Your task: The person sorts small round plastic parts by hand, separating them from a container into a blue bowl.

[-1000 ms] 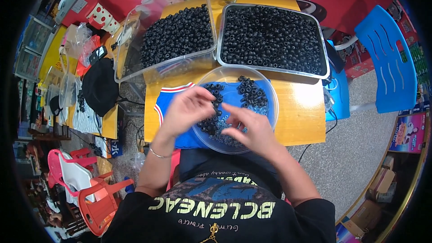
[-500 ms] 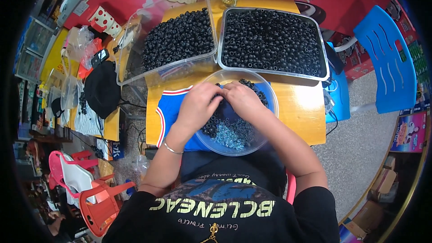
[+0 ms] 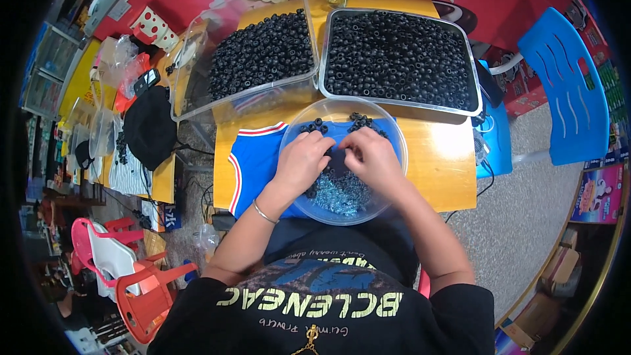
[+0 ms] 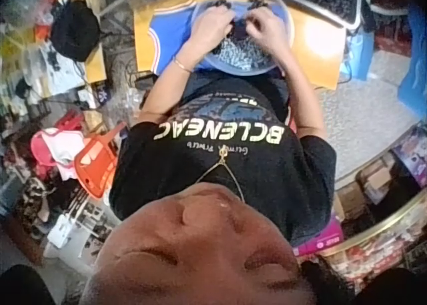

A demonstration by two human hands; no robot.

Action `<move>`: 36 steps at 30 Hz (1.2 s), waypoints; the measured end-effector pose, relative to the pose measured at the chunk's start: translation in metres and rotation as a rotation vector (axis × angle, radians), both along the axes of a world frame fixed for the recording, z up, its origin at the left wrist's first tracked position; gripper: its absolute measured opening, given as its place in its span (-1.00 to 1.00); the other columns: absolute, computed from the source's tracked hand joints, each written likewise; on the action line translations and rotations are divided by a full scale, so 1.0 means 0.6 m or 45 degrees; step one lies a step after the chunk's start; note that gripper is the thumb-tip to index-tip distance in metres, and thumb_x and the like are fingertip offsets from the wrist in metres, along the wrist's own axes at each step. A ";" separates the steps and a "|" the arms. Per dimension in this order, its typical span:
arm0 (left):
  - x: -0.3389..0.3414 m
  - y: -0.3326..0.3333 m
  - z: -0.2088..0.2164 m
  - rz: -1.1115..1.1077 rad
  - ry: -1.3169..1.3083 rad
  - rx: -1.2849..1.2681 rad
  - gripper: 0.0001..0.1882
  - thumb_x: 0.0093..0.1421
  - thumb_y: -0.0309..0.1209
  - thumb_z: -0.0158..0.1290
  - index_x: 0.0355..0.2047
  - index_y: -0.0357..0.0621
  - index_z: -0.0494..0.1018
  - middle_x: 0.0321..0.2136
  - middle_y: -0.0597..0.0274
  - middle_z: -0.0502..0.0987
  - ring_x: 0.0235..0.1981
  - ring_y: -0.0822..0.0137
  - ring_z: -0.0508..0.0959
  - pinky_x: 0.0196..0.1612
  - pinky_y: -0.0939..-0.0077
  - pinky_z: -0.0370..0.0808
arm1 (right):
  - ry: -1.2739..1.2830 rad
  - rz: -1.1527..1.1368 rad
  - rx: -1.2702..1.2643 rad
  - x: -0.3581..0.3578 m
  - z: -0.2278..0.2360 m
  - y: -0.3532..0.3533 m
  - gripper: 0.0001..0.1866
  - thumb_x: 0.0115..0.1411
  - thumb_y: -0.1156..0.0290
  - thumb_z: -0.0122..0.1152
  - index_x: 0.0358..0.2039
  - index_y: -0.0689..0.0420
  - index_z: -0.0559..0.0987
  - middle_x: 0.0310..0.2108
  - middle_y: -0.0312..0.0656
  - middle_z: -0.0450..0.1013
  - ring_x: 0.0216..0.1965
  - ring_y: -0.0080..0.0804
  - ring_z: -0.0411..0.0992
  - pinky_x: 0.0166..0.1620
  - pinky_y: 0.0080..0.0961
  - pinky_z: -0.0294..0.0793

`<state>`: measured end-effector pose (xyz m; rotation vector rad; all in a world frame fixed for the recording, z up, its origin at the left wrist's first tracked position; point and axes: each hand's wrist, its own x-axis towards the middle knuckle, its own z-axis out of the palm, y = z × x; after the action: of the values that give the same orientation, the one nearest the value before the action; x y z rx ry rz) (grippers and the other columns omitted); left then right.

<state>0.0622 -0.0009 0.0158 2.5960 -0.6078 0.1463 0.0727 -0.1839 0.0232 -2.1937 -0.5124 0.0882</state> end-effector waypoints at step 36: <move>-0.064 0.035 -0.016 0.274 1.407 -2.339 -0.79 0.20 -0.54 0.04 -0.13 -0.19 0.40 -0.21 0.11 0.50 -0.28 0.45 0.51 -0.19 0.67 0.49 | -0.374 0.315 -0.518 -0.029 0.007 0.013 -0.86 0.06 0.40 0.07 -0.36 0.01 0.56 -0.33 -0.20 0.38 -0.48 -0.30 0.49 -0.42 -0.43 0.49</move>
<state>0.0241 0.0199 0.0061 0.6503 0.2548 -0.4428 0.0553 -0.1759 0.0271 -2.5441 -1.0046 0.0007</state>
